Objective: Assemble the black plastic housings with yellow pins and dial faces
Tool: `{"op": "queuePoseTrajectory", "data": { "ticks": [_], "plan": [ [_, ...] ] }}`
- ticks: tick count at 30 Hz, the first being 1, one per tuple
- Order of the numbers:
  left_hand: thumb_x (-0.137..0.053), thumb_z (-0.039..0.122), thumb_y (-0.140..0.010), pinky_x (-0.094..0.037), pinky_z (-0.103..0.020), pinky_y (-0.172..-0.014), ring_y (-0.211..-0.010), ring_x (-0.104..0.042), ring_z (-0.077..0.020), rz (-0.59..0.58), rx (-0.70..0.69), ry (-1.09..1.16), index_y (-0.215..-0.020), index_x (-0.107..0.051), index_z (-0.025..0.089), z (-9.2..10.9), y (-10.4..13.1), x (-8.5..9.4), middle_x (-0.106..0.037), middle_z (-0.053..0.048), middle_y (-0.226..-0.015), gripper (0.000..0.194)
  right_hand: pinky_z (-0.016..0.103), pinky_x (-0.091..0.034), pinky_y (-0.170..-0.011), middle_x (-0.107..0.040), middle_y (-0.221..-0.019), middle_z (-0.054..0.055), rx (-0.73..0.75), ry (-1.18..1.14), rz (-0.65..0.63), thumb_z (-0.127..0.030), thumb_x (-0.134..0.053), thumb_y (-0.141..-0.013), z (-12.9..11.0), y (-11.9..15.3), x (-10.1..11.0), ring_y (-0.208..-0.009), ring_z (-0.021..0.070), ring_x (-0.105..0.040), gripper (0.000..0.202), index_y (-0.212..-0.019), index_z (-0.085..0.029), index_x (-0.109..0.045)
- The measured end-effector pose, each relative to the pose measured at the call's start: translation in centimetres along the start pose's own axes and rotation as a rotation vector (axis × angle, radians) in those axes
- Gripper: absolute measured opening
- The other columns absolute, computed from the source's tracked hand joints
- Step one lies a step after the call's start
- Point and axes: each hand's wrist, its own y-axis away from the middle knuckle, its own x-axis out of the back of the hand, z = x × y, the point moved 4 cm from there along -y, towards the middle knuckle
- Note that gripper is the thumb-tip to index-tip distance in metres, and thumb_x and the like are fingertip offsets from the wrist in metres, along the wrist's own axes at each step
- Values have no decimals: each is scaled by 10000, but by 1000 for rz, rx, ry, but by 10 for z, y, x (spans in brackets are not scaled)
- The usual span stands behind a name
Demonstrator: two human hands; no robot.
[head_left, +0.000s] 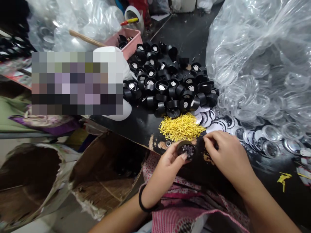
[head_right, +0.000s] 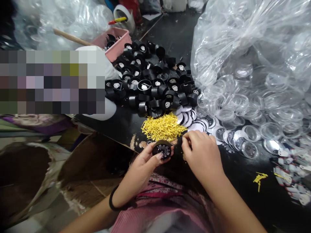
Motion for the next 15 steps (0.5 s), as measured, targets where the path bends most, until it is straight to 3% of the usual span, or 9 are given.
{"op": "queuePoseTrajectory", "data": {
  "ticks": [3,7,12,15],
  "plan": [
    [-662,265,-846,-472,-391,-1020,-1175,-603,-246,40,3,161,-1125,-650,203,2,-5,-4,-689,-64,-1199,286,378,-320,-717,-644,-840,60,-23,132,44,-305,-516,-885,-1,-17,-9,-815,247,-571,142,-833,-194,-588],
    [-596,235,-894,-403,-381,-1088,-1212,-581,-219,31,-33,285,-1151,-620,193,8,-12,-14,-682,-63,-1206,262,356,-291,-701,-617,-794,35,-17,152,61,-273,-527,-870,-1,-19,-13,-788,226,-553,112,-784,-202,-541],
    [-608,276,-900,-380,-356,-1098,-1208,-571,-205,-13,-119,174,-1165,-627,238,6,-13,-18,-673,-25,-1227,269,336,-310,-702,-597,-777,12,74,92,53,-281,-527,-888,-6,-1,-6,-752,191,-540,124,-787,-208,-523],
    [-612,285,-902,-392,-346,-1083,-1190,-579,-200,-23,-127,139,-1157,-633,252,4,-12,-20,-679,-13,-1217,258,338,-313,-709,-594,-781,17,148,41,118,-275,-509,-918,-12,8,-1,-749,189,-533,128,-817,-201,-536]
  ]
}}
